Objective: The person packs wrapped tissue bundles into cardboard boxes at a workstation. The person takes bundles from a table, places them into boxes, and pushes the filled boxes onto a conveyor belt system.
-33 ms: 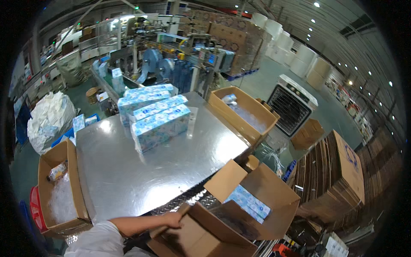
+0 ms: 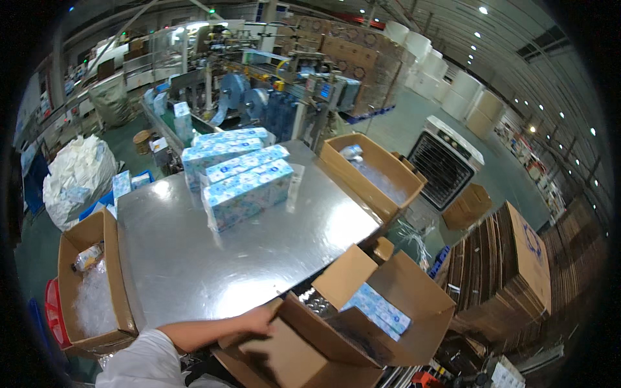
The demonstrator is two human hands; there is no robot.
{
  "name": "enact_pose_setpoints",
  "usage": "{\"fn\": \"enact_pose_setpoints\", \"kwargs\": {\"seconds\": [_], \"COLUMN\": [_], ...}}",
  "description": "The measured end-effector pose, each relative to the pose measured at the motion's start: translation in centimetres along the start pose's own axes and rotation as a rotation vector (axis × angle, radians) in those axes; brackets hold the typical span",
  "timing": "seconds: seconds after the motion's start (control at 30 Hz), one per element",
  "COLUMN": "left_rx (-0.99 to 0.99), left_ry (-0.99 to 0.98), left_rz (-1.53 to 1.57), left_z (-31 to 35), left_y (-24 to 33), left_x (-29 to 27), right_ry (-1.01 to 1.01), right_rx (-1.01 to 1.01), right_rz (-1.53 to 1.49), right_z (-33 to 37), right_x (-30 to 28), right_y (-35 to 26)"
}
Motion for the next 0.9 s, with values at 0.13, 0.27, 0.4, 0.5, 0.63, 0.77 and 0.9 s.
{"fn": "enact_pose_setpoints", "kwargs": {"seconds": [0.13,0.27,0.4,0.5,0.63,0.77,0.9], "left_rx": [0.133,-0.134,-0.255,-0.118,-0.095,-0.371,-0.315], "left_ry": [0.923,1.189,1.122,0.962,1.095,1.148,0.702], "left_rz": [0.177,-0.169,-0.035,-0.16,-0.151,0.006,0.229], "left_z": [3.4,2.9,-1.4,-0.3,1.2,0.0,-3.1], "left_y": [-9.2,-18.2,-26.7,-25.7,-29.6,-39.2,-38.6], "left_x": [-18.8,-32.5,-37.1,-38.0,-40.3,-42.9,-41.1], "right_ry": [-0.073,0.16,0.225,0.117,-0.081,-0.369,-0.461], "right_rx": [-0.132,0.205,-0.447,-0.693,-0.577,-0.475,-0.067], "right_rz": [0.163,0.898,0.747,0.538,0.024,-0.191,-0.561], "right_z": [-0.5,0.5,-2.7,-6.6,-12.5,-22.6,-29.7], "right_x": [2.5,-2.4,5.1,13.3,22.8,34.2,42.9], "right_y": [-14.7,-20.3,-36.3,-41.4,-46.4,-52.2,-56.1]}}
Point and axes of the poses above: each hand's wrist, its own z-axis away from the middle knuckle, its own x-axis out of the palm, y = z × x, the point moved 8 cm from there along -z, towards the middle knuckle, and after that the axes turned 7 degrees about -x, right-handed, at the moved point
